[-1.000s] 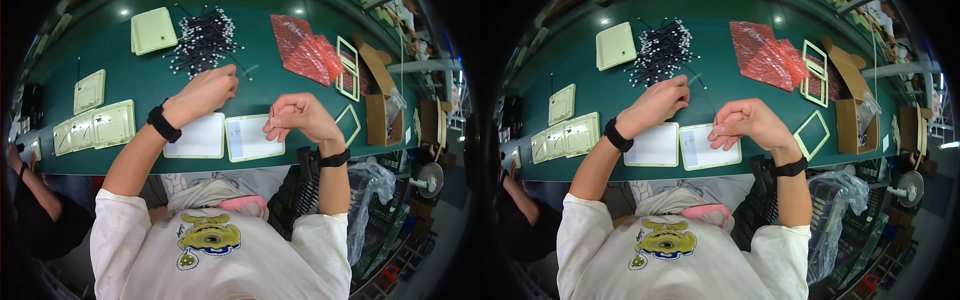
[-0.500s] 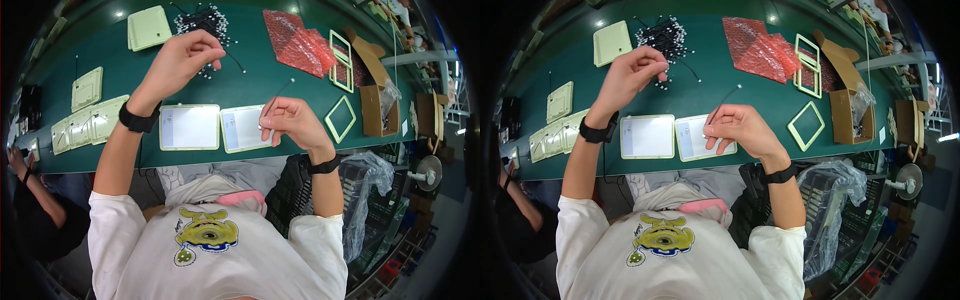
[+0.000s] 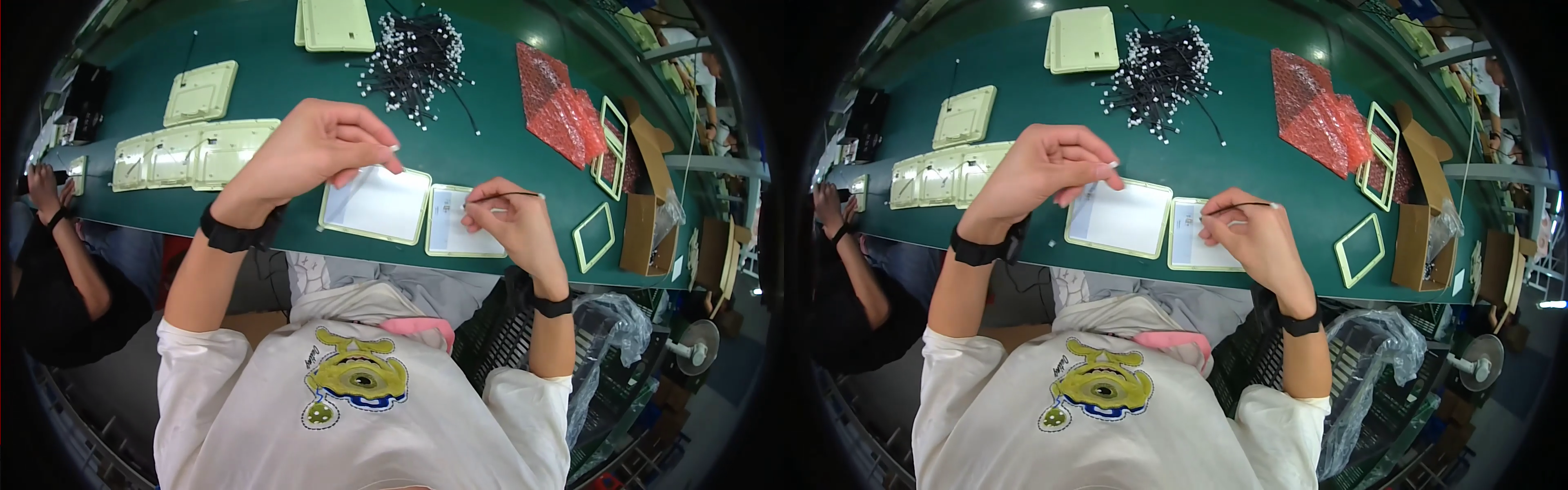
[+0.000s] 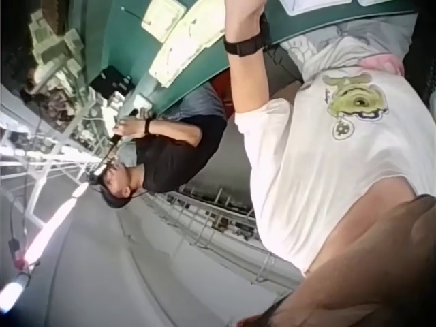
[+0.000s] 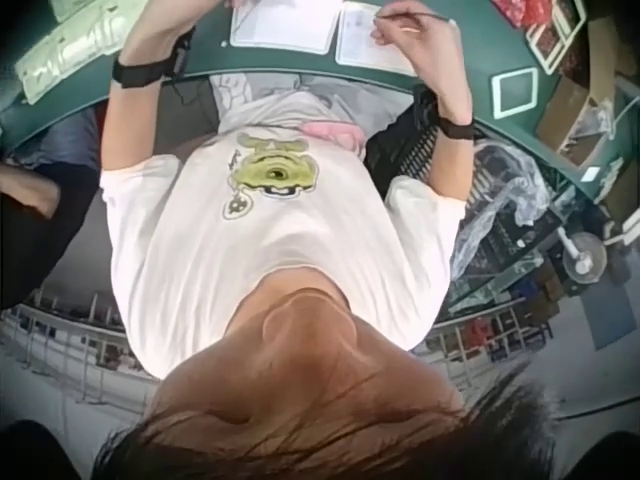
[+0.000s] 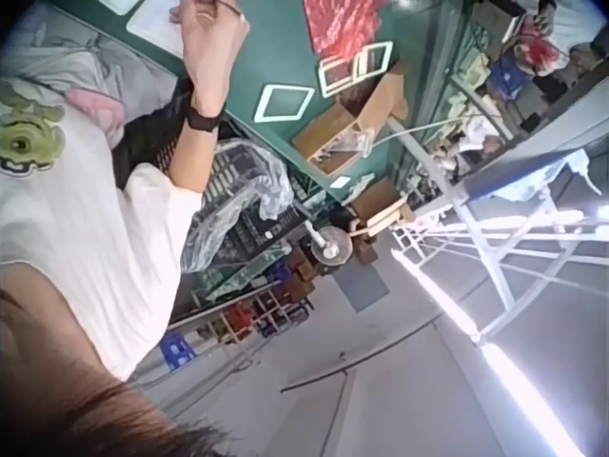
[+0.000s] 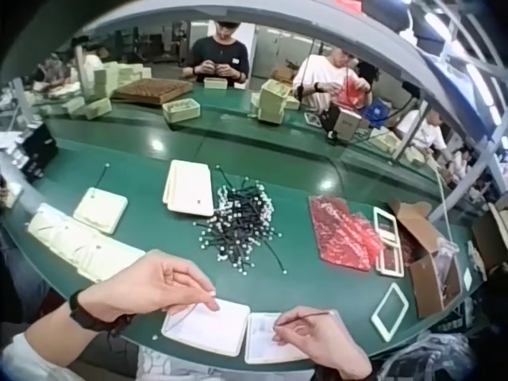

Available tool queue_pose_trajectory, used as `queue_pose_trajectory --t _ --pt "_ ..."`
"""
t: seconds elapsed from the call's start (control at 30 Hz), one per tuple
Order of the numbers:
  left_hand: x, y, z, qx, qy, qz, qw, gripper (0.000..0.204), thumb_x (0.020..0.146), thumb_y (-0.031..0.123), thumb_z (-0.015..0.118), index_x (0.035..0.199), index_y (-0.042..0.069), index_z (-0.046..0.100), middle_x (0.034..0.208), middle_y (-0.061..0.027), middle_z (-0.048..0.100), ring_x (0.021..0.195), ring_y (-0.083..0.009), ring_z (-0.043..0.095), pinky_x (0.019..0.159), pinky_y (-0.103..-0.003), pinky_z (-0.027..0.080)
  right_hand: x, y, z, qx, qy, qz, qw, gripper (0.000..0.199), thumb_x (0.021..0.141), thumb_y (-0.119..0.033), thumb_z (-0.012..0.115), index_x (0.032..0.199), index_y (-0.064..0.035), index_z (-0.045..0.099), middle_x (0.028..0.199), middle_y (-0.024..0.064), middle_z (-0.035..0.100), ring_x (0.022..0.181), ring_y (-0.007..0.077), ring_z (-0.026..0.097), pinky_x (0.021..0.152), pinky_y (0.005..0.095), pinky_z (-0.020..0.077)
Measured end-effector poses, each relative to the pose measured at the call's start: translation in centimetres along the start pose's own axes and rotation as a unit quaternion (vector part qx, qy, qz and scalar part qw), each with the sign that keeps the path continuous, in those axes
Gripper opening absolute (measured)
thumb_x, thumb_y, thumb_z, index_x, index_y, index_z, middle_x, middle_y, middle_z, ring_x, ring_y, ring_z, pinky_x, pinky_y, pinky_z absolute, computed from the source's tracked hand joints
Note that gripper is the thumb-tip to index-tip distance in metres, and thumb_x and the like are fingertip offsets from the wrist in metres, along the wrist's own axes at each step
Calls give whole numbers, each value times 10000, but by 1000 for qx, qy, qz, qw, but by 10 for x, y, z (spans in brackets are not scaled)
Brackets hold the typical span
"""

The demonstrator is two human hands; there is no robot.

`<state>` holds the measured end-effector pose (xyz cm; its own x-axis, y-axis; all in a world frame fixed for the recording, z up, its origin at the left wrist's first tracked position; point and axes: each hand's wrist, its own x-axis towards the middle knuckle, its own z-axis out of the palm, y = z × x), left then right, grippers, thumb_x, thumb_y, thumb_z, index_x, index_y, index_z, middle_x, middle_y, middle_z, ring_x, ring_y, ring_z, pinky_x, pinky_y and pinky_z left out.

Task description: The person removes a screen from a bubble wrap bag, fits it into a plastic frame, and inserts a wire into the back. They then snap a plastic cover over the assembly and place the completed unit into a crate.

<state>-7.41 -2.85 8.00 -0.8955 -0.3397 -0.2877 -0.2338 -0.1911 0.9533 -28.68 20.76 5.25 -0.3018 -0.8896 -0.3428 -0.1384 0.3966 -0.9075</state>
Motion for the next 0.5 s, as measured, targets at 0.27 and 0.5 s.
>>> queue_pose_trajectory --t 0.27,0.5 --pt "-18 -36 -15 286 107 8 952 127 894 54 716 933 -66 723 783 -111 751 610 -139 598 578 -307 474 11 18 20 -309 60 -180 932 75 921 73 696 990 46 710 941 116 726 833 247 740 742 321 593" --pt "-17 -46 -15 352 89 56 930 95 865 21 692 864 -72 675 679 -147 637 610 -261 608 598 -372 479 13 22 25 -348 56 -236 905 107 894 69 726 992 26 719 950 144 714 824 338 706 739 369 567"
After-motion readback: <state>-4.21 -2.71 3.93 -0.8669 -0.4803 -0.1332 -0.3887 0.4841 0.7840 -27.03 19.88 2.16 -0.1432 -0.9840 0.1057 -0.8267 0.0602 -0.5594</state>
